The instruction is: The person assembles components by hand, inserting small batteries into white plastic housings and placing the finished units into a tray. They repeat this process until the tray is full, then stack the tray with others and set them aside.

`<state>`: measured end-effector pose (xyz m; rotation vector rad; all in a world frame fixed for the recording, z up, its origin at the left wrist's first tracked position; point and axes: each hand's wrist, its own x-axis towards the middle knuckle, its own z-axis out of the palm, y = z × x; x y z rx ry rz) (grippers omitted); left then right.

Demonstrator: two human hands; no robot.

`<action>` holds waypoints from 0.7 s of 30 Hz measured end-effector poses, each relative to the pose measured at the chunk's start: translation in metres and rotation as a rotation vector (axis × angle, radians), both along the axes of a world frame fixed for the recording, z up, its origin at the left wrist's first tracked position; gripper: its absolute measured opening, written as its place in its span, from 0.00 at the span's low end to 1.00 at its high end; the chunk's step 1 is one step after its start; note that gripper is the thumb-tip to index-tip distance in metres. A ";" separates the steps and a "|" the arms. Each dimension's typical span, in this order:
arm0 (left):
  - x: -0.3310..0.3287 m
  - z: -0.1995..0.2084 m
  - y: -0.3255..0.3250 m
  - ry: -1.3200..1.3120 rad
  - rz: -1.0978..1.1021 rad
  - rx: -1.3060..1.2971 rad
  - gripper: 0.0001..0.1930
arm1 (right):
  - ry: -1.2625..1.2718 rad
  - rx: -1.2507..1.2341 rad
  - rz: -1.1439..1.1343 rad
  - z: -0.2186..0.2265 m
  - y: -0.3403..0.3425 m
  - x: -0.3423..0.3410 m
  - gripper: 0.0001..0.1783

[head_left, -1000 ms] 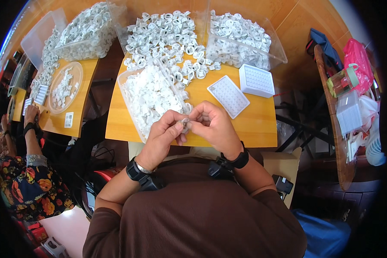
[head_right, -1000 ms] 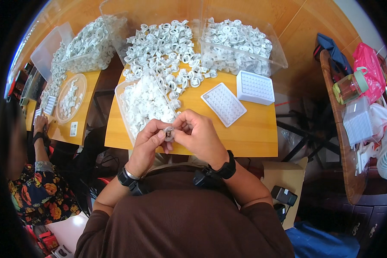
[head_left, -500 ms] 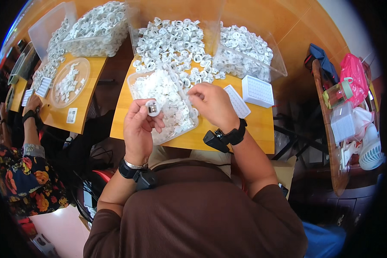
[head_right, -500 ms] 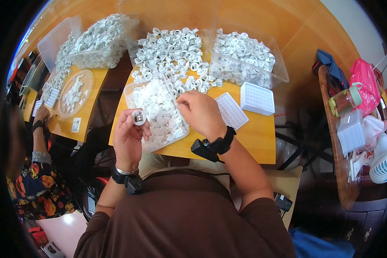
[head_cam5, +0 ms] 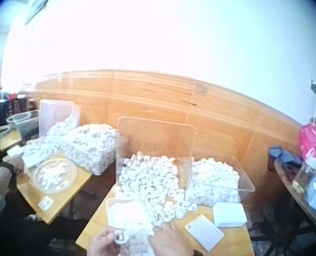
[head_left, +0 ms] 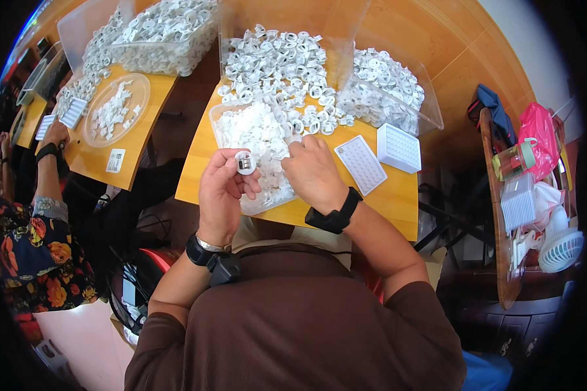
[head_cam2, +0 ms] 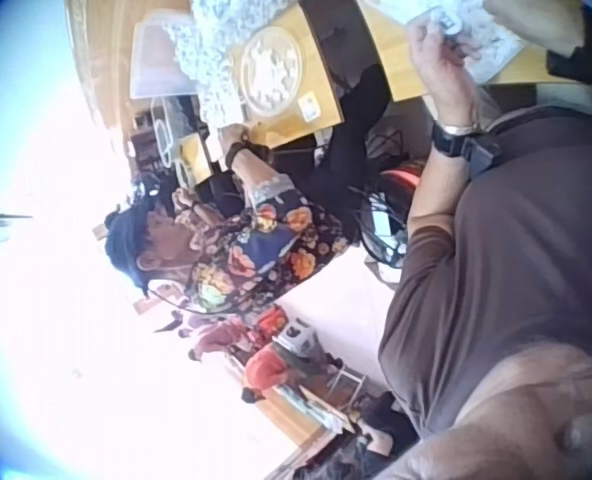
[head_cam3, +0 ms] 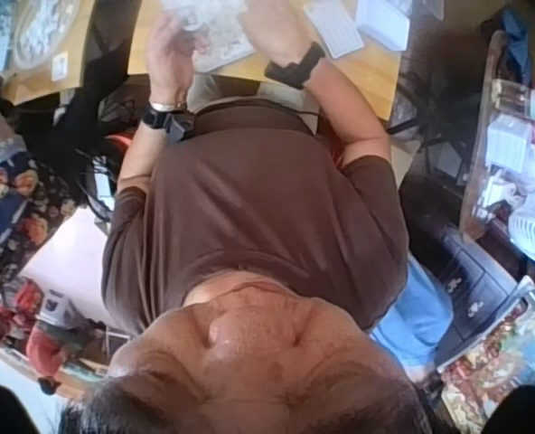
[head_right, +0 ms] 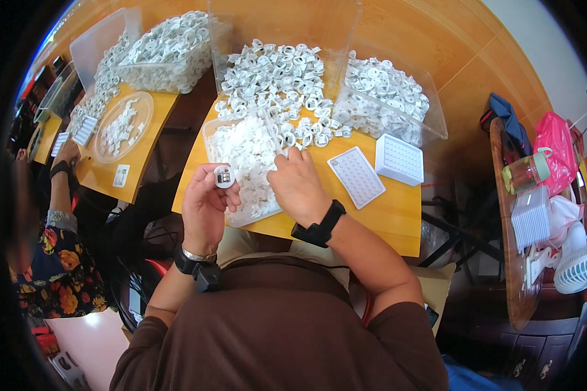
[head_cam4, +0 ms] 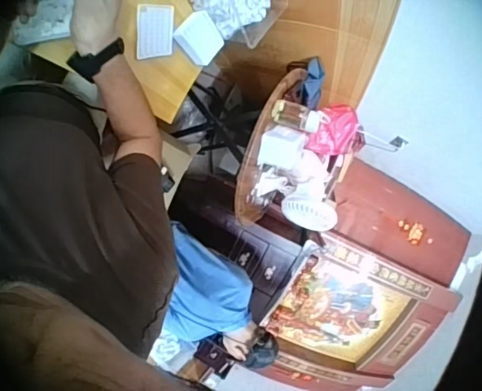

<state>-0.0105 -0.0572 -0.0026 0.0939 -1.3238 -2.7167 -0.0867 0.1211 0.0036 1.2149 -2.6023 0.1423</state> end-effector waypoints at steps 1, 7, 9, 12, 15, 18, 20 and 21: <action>0.000 -0.001 0.000 0.000 0.002 0.001 0.14 | -0.020 -0.057 0.004 -0.001 0.001 0.000 0.04; -0.001 -0.004 0.002 -0.030 -0.016 0.009 0.14 | 0.051 -0.204 0.022 0.002 0.002 0.004 0.06; 0.000 -0.004 0.003 -0.026 -0.028 0.012 0.14 | 0.115 -0.230 0.031 0.008 -0.002 0.006 0.05; -0.001 -0.002 0.007 -0.042 -0.040 0.015 0.14 | -0.015 -0.116 0.045 0.007 -0.012 0.004 0.05; -0.001 -0.001 0.008 -0.039 -0.047 0.008 0.14 | 0.019 0.003 0.054 -0.009 -0.019 -0.003 0.05; 0.000 0.000 0.005 -0.035 -0.027 -0.003 0.14 | -0.026 0.025 0.009 -0.010 -0.023 -0.009 0.04; 0.001 -0.001 0.003 -0.037 -0.014 -0.009 0.14 | -0.108 -0.105 -0.009 -0.005 -0.016 -0.010 0.05; 0.001 -0.001 0.002 -0.041 -0.004 -0.011 0.14 | -0.107 -0.106 -0.007 -0.001 -0.013 -0.010 0.05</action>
